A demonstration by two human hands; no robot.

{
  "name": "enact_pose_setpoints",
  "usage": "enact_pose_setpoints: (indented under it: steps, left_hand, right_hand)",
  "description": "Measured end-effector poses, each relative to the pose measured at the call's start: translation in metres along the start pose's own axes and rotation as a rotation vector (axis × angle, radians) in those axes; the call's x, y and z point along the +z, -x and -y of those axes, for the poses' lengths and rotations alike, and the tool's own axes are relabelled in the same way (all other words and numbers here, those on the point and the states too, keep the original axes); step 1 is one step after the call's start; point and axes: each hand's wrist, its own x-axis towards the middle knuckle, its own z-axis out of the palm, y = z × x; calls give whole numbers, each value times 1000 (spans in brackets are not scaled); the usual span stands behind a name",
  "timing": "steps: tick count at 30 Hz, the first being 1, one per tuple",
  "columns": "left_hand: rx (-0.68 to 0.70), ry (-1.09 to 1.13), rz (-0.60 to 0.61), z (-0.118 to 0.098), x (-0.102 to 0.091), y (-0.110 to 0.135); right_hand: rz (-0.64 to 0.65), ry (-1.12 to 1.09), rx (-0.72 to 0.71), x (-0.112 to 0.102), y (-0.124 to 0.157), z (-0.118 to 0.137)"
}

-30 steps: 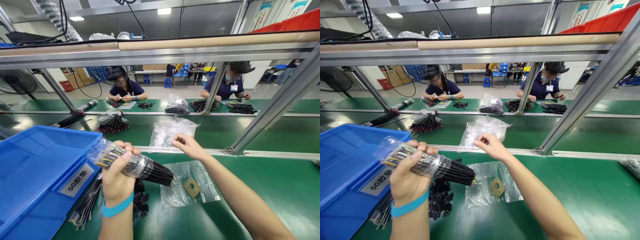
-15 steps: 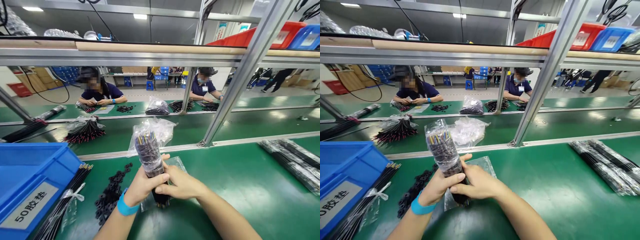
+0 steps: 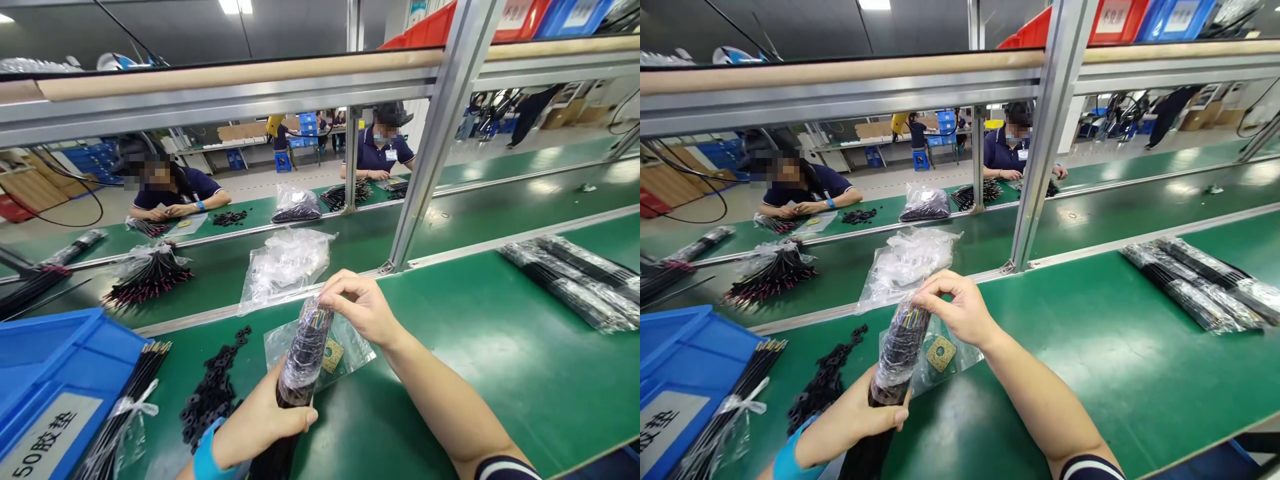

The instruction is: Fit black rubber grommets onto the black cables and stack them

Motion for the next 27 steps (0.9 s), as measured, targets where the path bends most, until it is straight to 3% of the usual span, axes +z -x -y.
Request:
enact_pose_setpoints:
  steps: [9,14,16,19,21,24,27]
  left_hand:
    - [-52,302,88,17,3,3]
    - [-58,342,110,22,4,8]
    - [-80,318,131,21,7,12]
    - [-69,248,139,17,9,17]
    - [-19,155,93,12,6,19]
    - [68,-69,-50,2,-2,23]
    - [108,-272,-212,-11,-7,25]
  right_hand:
    - [-263,13,18,11,1,-17]
    - [-377,0,39,-3,-7,-36]
    - [-356,-1,59,-12,-11,-38]
    - [-227,40,68,-18,-12,-30]
    - [-176,160,-18,-15,-7,-17]
    - [-189,399,-280,-4,6,5]
    - [-21,546,-568,9,17,19]
